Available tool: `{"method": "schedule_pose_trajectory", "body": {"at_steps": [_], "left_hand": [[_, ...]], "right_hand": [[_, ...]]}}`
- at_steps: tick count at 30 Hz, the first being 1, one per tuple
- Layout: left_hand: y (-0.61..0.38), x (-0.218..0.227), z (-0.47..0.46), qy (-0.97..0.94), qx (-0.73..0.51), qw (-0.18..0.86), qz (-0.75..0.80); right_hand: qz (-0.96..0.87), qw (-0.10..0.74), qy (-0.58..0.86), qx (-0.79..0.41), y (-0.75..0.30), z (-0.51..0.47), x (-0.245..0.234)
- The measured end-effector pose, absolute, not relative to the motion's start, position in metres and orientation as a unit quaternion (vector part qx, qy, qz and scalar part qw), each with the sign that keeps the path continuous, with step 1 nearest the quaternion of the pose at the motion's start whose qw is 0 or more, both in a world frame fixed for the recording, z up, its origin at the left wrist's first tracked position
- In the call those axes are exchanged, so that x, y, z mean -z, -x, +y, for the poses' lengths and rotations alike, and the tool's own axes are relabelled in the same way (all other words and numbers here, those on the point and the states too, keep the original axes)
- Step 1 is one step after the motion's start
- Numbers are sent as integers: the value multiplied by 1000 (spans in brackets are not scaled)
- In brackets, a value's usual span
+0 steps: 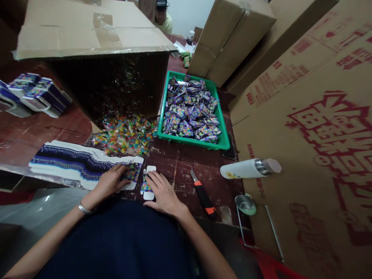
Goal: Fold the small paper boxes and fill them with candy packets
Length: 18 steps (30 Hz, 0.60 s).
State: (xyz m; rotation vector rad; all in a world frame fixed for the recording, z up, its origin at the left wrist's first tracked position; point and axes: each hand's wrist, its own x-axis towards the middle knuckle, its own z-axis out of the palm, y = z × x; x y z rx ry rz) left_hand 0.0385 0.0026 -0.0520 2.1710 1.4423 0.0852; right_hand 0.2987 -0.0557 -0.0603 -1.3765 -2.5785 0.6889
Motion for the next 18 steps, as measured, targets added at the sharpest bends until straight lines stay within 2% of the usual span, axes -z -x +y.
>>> {"method": "schedule_pose_trajectory", "body": {"at_steps": [2,6,9,14,18], "left_hand": [[-39,49,2,-794,-57,275,539],[-36,36,-5,-722,-210,366,549],[-27,28,-15,-668,-288,394,561],[-19,34,-46,-618,-308,485,537],[-30,48,-72,-555,-277,638,457]], "right_hand": [[-857,62,462,-220,-297,-60,60],[-862,57,465,-196,-291,-70,59],[-863,77,469,-167,-286,-84,65],[-867,188,443,-130,-285,-108,79],[-861,203,449,-127,-282,-116,85]]}}
